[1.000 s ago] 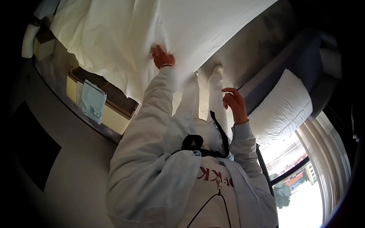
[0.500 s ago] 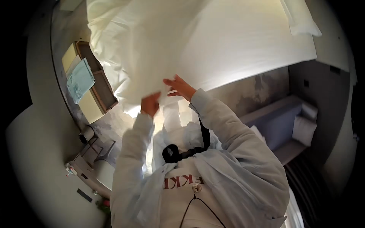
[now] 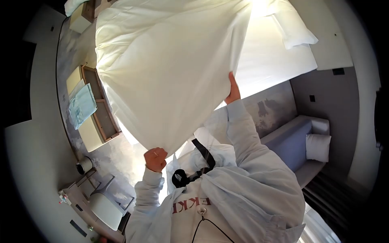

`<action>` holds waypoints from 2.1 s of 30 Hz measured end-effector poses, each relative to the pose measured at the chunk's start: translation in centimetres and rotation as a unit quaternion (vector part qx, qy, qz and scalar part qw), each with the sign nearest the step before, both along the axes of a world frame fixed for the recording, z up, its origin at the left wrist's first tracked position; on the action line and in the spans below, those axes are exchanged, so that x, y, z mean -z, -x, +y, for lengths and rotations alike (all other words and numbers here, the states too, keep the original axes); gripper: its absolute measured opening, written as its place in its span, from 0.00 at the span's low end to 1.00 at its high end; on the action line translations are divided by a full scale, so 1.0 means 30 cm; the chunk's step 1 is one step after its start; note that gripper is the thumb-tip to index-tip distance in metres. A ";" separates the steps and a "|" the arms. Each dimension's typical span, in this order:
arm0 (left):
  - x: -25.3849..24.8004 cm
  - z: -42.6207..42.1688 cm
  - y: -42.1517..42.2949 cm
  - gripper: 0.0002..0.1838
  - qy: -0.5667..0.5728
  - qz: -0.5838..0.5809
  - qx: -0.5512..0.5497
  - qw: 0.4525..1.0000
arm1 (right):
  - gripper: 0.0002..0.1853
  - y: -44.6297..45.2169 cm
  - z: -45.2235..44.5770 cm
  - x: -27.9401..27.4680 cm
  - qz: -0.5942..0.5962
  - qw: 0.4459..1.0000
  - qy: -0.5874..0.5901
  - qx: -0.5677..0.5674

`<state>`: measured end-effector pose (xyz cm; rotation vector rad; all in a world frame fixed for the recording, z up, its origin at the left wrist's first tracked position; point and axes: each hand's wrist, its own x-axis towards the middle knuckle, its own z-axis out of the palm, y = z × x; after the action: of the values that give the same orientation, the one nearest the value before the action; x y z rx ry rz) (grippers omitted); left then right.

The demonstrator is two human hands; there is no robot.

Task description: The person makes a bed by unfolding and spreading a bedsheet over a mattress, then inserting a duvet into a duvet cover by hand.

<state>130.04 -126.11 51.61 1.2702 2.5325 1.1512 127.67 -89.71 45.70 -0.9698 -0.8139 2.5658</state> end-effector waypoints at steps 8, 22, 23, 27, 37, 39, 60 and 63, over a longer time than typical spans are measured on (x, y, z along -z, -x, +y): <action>0.164 -0.124 -0.113 0.25 0.097 -0.130 -0.106 0.981 | 0.13 -0.217 -0.315 -0.382 0.060 0.812 -0.555 -0.170; -0.108 0.552 -0.341 0.14 -0.048 -0.162 -0.075 0.983 | 0.22 -0.526 -0.067 -0.090 -0.086 0.946 0.186 -0.250; -0.130 0.511 -0.346 0.13 -0.059 -0.117 -0.076 0.989 | 0.22 -0.501 -0.053 -0.051 -0.082 0.944 0.180 -0.265; -0.153 0.387 -0.478 0.08 -0.214 0.019 -0.386 0.897 | 0.19 -0.367 0.184 0.207 0.071 0.969 0.201 -0.128; -0.018 0.470 -0.853 0.07 -0.362 -0.190 -0.597 0.690 | 0.26 -0.226 0.887 -0.284 0.050 0.967 -0.215 0.126; 0.006 0.527 -0.850 0.13 -0.410 -0.400 -0.641 0.511 | 0.26 -0.369 0.799 -0.537 0.200 0.955 -0.218 0.032; 0.014 1.133 -0.887 0.21 -0.481 -0.758 -0.273 0.345 | 0.28 -1.098 0.682 0.102 0.055 0.975 0.210 -0.046; -0.001 1.205 -0.924 0.22 -0.476 -0.763 -0.286 0.331 | 0.30 -1.036 1.021 0.222 -0.011 0.983 0.181 0.026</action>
<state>157.75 -89.95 51.64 -0.9535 0.4716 2.2032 158.76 -59.06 39.05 -1.1016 -0.3234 2.7147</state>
